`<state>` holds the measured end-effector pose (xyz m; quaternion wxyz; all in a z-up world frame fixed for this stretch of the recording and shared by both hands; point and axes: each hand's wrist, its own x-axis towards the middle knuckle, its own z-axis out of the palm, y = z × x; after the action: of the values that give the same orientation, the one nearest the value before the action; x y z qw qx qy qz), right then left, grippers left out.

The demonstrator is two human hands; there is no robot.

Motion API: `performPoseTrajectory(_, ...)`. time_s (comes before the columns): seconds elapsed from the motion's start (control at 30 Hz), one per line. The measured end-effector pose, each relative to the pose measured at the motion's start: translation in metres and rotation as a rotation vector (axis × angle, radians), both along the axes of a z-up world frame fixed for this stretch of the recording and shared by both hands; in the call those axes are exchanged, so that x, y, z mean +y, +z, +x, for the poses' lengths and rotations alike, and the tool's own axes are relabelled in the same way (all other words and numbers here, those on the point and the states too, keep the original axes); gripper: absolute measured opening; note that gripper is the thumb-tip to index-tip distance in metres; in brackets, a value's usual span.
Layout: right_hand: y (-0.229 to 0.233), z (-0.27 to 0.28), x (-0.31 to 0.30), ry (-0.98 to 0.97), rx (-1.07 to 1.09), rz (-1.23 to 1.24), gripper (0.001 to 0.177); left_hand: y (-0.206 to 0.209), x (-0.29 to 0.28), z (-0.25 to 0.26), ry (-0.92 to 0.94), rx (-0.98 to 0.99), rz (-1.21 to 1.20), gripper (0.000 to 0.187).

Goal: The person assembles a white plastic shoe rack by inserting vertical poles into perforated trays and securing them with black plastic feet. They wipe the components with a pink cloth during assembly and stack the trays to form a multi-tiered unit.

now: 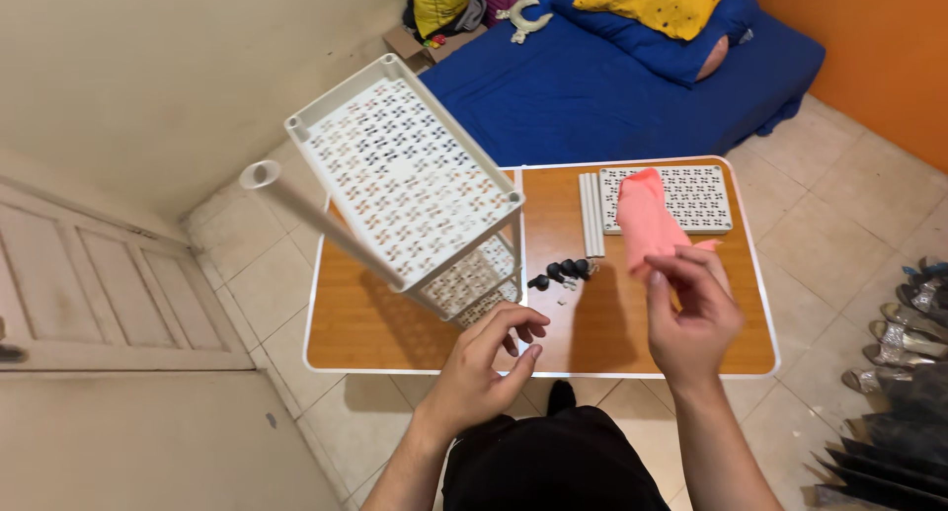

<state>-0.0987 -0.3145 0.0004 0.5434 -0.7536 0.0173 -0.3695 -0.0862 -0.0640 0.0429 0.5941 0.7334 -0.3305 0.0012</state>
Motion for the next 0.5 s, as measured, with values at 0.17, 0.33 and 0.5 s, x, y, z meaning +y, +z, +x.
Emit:
performPoseTrajectory(0.17,0.034,-0.034,0.047,0.324,-0.011,0.282,0.014,0.019,0.042,-0.02,0.049,-0.177,-0.11,0.029)
performPoseTrajectory(0.33,0.044,-0.052,0.107,0.634,0.049,0.29,0.02,0.027,0.085,-0.029,-0.059,-0.081,0.095,0.051)
performPoseTrajectory(0.5,0.041,-0.062,0.168,0.779,0.234,0.274,0.029,0.018,0.107,-0.039,-0.122,0.087,0.03,0.075)
